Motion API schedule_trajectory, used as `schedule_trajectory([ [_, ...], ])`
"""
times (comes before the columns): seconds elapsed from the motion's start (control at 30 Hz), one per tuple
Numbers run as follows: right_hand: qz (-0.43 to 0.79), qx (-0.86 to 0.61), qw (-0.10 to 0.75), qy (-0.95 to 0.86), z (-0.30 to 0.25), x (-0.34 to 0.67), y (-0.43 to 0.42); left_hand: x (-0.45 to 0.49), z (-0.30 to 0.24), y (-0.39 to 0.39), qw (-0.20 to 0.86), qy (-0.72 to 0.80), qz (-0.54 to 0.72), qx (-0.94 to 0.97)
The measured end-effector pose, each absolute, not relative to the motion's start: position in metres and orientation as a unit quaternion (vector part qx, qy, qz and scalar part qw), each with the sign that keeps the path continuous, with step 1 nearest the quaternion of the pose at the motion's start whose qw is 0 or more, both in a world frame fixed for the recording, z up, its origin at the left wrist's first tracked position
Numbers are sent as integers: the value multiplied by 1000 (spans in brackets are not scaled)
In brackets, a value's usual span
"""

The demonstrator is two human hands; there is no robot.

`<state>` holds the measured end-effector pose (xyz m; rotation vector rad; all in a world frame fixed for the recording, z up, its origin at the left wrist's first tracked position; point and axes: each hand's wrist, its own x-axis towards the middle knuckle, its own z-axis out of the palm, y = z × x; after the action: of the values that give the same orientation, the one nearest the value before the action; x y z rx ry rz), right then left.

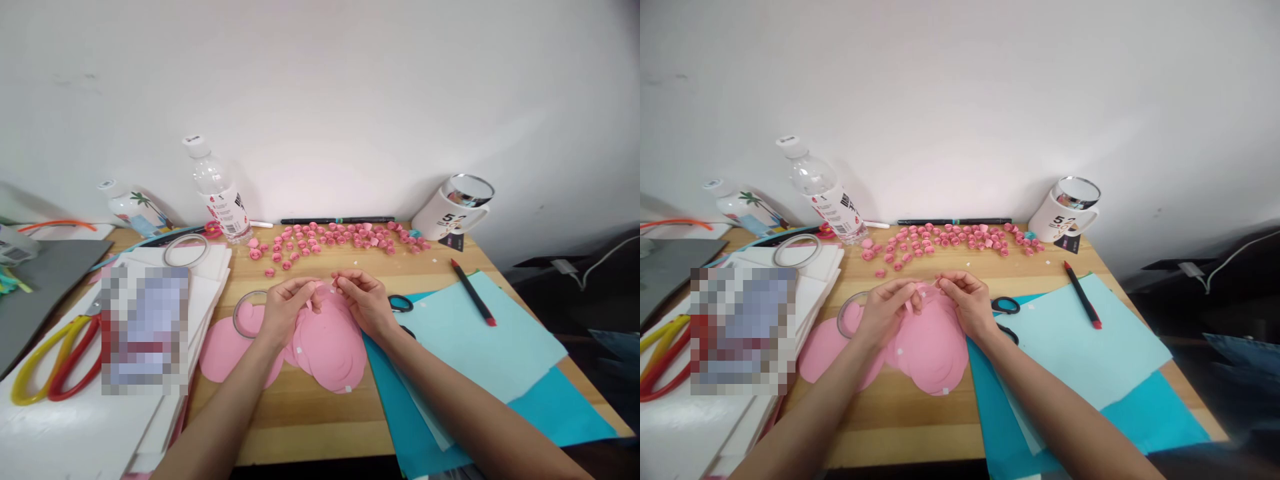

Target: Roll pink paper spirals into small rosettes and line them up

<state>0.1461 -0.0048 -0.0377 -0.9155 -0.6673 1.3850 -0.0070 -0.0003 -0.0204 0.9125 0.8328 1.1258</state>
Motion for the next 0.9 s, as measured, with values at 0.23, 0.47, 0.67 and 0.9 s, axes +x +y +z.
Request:
schedule_trajectory([
  [0.23,600,-410,619,-298,-41,148,-5,-7,-22,-1,643,394,504,420],
  [0.47,588,-418,625,-298,-42,148,-5,-6,-19,-1,625,417,493,438],
  [0.67,617,-399,609,-299,-39,147,-5,-5,-20,0,653,401,506,395],
  [0.9,615,-404,614,-286,-36,146,-6,-5,-21,0,667,395,506,379],
])
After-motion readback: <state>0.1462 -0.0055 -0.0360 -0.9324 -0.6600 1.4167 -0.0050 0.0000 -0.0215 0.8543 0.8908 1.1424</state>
